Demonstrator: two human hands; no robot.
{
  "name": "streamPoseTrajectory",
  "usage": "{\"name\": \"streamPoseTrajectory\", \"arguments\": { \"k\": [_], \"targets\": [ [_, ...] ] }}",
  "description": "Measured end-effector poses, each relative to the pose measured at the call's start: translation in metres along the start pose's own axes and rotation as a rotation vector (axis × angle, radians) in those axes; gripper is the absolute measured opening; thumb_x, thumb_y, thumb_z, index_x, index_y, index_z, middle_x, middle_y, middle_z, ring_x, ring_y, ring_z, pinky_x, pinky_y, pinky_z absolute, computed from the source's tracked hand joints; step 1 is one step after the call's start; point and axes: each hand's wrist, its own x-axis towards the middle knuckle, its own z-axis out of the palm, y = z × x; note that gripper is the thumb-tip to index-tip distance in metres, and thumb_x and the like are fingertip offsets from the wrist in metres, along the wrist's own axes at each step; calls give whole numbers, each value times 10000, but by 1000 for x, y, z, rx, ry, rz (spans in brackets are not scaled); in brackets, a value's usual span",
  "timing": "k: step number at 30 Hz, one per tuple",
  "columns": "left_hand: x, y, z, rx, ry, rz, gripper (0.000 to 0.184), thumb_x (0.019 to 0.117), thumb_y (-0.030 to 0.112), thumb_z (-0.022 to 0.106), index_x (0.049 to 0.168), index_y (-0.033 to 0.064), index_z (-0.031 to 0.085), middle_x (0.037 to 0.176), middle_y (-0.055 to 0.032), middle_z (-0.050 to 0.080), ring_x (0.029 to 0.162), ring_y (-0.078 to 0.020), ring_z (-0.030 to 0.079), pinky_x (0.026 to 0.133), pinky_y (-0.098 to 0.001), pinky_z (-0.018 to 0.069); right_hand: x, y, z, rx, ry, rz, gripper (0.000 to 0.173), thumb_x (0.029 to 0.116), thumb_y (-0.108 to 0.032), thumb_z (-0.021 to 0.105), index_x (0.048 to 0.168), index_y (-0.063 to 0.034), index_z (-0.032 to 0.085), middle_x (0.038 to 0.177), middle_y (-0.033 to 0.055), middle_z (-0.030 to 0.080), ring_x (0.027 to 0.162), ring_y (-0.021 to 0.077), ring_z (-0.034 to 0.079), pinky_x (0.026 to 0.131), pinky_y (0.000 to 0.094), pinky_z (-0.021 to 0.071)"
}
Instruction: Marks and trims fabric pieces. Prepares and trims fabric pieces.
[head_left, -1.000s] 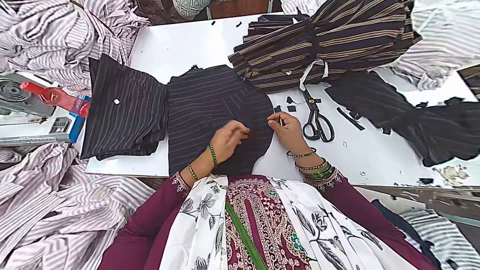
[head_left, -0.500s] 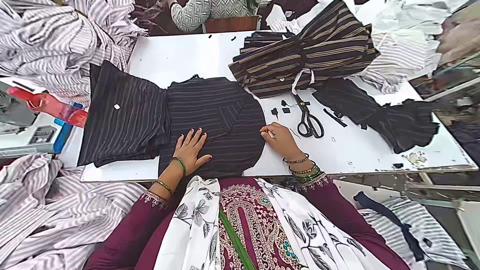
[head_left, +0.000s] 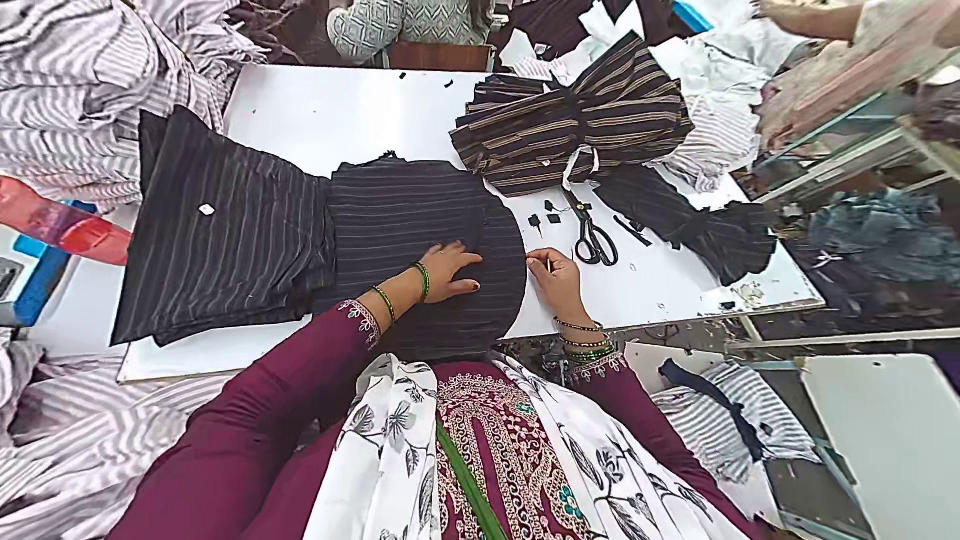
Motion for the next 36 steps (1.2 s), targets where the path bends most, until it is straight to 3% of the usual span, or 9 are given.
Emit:
{"name": "streamPoseTrajectory", "arguments": {
  "k": [4,7,11,17,24,29,33,34,36],
  "targets": [
    [9,-11,4,-193,242,304,662,938,31,676,1535,-6,392,1392,-216,613,1293,-344,607,1114,-499,457,-16,6,-5,52,30,-57,134,949,-66,634,990,41,703,835,28,632,676,-18,502,637,153,424],
    [20,-17,0,11,196,110,891,907,193,785,1595,-3,253,1562,-217,438,1451,-366,434,1183,-531,352,-24,6,-9,77,40,-25,120,946,-50,636,992,44,696,828,30,618,661,-8,489,624,158,418],
    [32,-12,16,203,80,58,557,1057,303,559,1503,-18,466,1629,-219,341,1543,-402,246,1232,-594,177,-26,-5,-9,9,15,47,128,957,-60,626,986,36,704,799,23,620,664,0,492,642,179,425],
    [26,-3,27,162,160,58,441,1104,187,407,1465,-46,503,1593,-200,420,1526,-347,324,1253,-517,202,-7,-35,5,-325,-243,143,250,1018,-190,625,1049,39,721,998,204,706,986,318,670,907,508,506],
    [18,-13,19,-20,167,-37,956,964,440,679,1608,-47,167,1677,-226,219,1576,-326,184,1276,-480,107,21,-54,19,-524,-488,171,235,1024,-142,601,1030,84,662,1047,252,660,1055,386,644,931,551,490],
    [5,-10,15,281,-32,-176,1082,947,722,490,1628,-18,91,1712,-208,78,1597,-342,2,1250,-583,-6,23,-47,18,-539,-431,150,245,1016,-150,598,1046,80,678,1078,246,667,1077,383,648,943,542,495],
    [4,-12,16,281,-42,-175,1170,888,804,474,1629,-17,91,1716,-201,39,1596,-342,-40,1234,-616,-36,9,-43,22,-511,-250,-120,392,940,-108,660,1312,13,640,1119,245,687,941,400,699,807,554,564],
    [4,-12,16,284,-45,-175,1191,875,819,474,1628,-19,89,1716,-201,29,1595,-344,-50,1229,-624,-40,7,-38,26,-521,-239,-213,396,925,-102,664,1307,2,662,1031,235,683,841,386,694,719,536,568],
    [4,-11,16,296,-67,-193,1228,851,846,470,1630,-15,69,1717,-200,2,1593,-345,-70,1222,-635,-53,7,-28,33,-532,-198,-380,183,897,-69,662,1030,9,761,815,184,635,680,337,653,579,470,541]
  ]
}}
